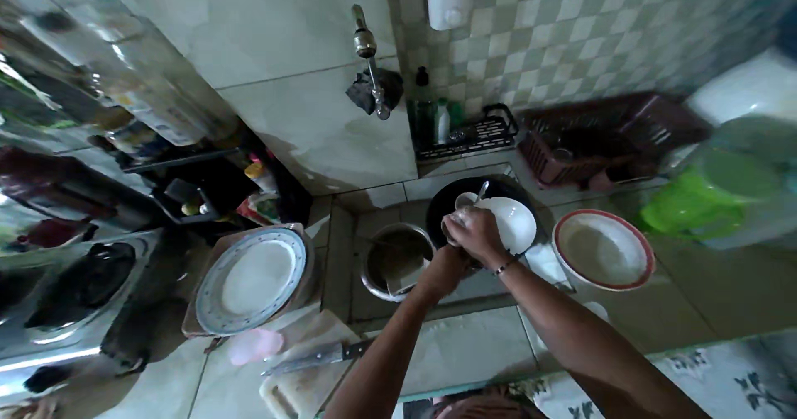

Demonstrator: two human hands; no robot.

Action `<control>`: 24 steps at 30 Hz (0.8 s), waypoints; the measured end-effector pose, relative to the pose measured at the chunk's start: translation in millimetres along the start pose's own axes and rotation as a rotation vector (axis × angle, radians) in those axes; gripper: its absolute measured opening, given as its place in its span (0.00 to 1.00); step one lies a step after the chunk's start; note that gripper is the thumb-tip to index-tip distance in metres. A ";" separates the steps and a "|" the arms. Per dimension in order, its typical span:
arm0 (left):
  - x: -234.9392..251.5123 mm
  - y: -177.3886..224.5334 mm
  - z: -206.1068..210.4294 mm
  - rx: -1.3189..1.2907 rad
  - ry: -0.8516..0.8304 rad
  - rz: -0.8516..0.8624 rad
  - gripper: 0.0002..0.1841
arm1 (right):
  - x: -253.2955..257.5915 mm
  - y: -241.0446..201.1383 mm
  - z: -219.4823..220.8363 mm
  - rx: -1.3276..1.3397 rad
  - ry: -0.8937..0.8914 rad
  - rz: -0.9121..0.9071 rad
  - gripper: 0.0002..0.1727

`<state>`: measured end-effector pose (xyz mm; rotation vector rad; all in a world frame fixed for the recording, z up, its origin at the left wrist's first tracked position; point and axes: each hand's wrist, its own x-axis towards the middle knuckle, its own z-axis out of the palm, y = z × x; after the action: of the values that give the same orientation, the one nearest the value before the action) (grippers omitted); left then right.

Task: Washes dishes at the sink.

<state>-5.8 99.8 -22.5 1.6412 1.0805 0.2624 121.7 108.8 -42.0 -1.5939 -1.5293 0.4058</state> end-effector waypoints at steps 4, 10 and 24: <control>-6.2 -10.4 -3.7 -0.192 -0.046 -0.042 0.15 | 7.7 -8.7 -1.9 0.318 0.003 0.355 0.17; -12.6 -53.0 -16.7 -0.881 -0.470 0.029 0.10 | -4.0 -3.9 7.0 1.177 0.028 0.479 0.10; -37.4 -37.1 -22.3 -0.533 -0.279 0.137 0.10 | -28.7 -13.7 22.4 -0.409 0.117 -0.462 0.18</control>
<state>-60.3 85.8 -33.0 1.2245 0.6182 0.3637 90.7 88.4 -53.8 -1.4604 -1.9037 -0.2682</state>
